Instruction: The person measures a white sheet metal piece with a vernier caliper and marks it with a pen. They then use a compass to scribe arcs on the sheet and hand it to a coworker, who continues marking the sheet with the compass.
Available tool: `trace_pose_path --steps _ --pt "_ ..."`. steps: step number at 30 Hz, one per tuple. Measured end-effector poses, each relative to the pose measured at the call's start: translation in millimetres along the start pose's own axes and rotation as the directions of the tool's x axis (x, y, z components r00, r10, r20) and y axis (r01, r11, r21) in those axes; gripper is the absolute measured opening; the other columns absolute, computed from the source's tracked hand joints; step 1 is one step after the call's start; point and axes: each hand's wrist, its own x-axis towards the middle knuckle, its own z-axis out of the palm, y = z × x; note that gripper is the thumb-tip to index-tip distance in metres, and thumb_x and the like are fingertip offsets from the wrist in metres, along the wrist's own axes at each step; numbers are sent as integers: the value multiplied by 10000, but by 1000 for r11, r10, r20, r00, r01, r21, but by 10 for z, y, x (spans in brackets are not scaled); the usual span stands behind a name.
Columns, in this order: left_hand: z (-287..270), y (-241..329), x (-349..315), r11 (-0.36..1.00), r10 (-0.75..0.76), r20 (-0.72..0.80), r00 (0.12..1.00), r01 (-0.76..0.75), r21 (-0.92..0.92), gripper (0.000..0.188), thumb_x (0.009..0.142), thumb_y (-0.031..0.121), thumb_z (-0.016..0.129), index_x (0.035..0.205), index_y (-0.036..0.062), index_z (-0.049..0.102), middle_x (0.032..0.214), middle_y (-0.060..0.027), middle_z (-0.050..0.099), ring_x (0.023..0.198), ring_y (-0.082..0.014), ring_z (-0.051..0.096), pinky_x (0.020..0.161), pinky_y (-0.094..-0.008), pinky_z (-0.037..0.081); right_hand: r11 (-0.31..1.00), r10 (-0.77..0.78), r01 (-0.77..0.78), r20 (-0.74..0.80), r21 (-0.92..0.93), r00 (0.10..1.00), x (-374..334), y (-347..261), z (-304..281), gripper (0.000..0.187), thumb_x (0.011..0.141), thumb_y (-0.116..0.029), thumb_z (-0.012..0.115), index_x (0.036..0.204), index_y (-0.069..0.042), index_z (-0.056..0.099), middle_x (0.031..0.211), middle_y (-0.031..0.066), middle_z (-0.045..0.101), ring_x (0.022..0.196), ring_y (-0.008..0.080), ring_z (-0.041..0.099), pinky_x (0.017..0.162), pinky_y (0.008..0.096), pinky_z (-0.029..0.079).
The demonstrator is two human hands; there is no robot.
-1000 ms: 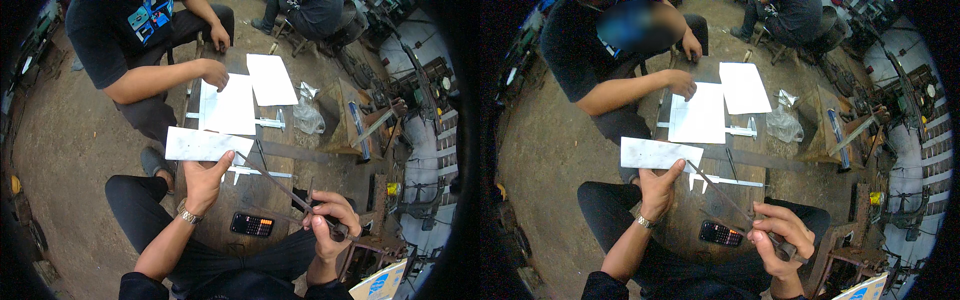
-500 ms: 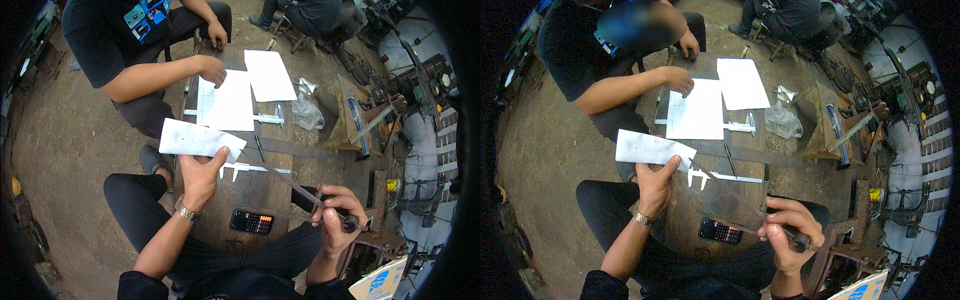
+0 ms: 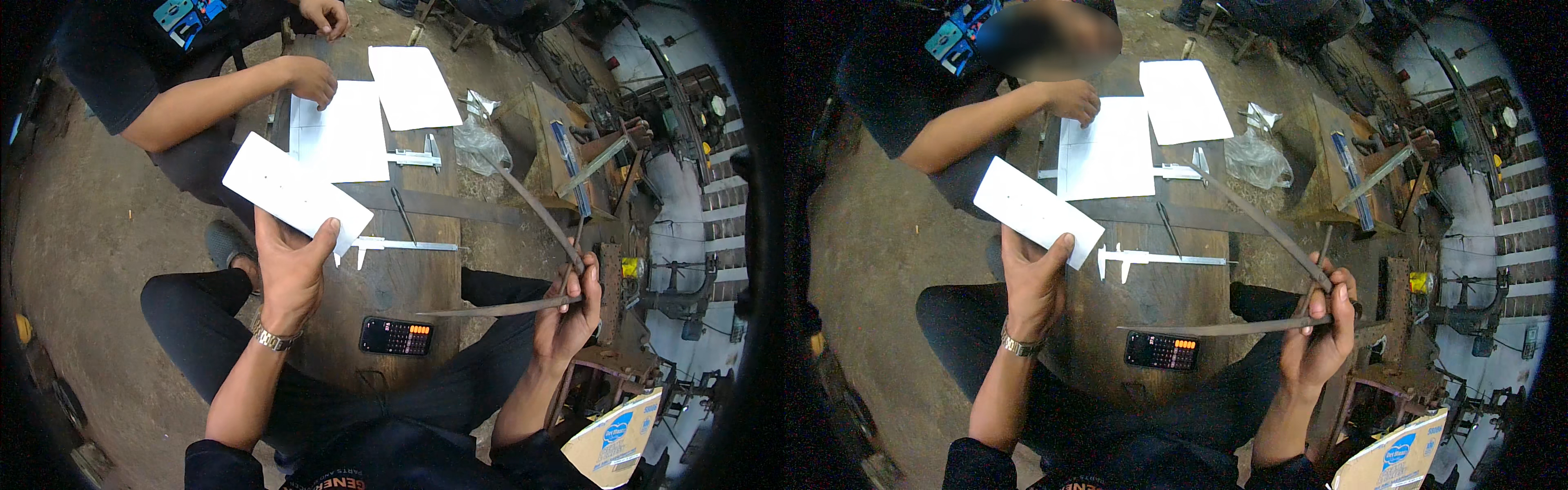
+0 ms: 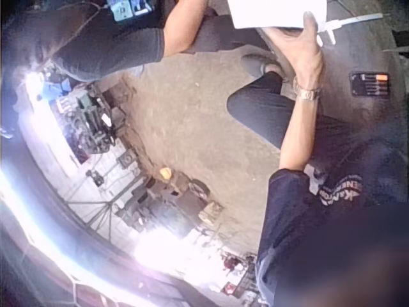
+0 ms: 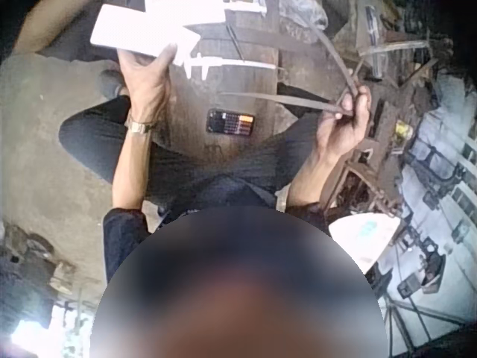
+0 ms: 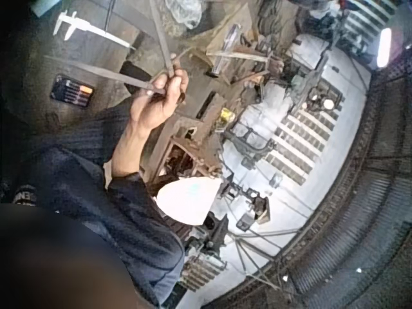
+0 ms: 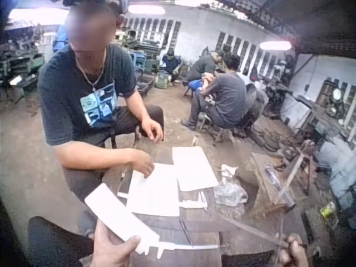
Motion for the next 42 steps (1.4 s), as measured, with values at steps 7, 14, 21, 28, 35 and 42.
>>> trace_pose_path --steps 7,14,21,28,35,42 --pt "26 4 -10 998 -57 78 995 55 29 707 868 -10 745 1429 -14 316 1333 -173 502 1269 -254 527 1075 -414 458 1000 -8 8 -29 12 1000 32 9 -1 249 1044 -138 487 1178 66 539 1298 345 521 685 86 538 511 174 490" --pt "23 39 -24 995 -92 97 991 95 -32 630 899 -2 704 1426 -27 358 1331 -155 516 1247 -230 522 1065 -399 438 1000 3 -2 -38 27 999 39 41 -14 249 1037 -143 505 1170 63 548 1273 334 530 681 90 537 525 173 494" --pt "46 26 -21 986 -99 90 991 109 -123 610 920 7 666 1441 -41 353 1327 -148 524 1222 -223 522 1066 -398 420 998 -3 4 28 -68 1000 63 -12 14 247 1045 -152 487 1161 60 536 1286 322 520 647 103 557 558 176 525" --pt "28 18 16 990 -104 121 987 114 -86 565 932 28 671 1418 -12 385 1333 -151 530 1249 -235 523 1065 -404 434 883 -2 117 245 -455 969 -25 -68 210 335 1005 -273 573 943 53 610 1175 260 552 640 128 584 558 197 495" --pt "-70 40 195 981 -166 162 973 180 -78 513 967 9 625 1416 -14 379 1218 -135 555 1124 -208 615 974 -359 512 596 269 230 460 -770 846 2 -118 447 281 752 -138 860 902 -7 661 1179 192 641 886 195 692 798 328 558" --pt "-67 38 226 969 -184 324 928 116 220 483 935 9 659 1379 34 471 1169 -91 576 1151 -201 600 999 -343 511 492 255 409 576 -769 777 97 0 616 161 785 -41 741 928 6 684 1074 173 696 909 247 732 781 342 584"
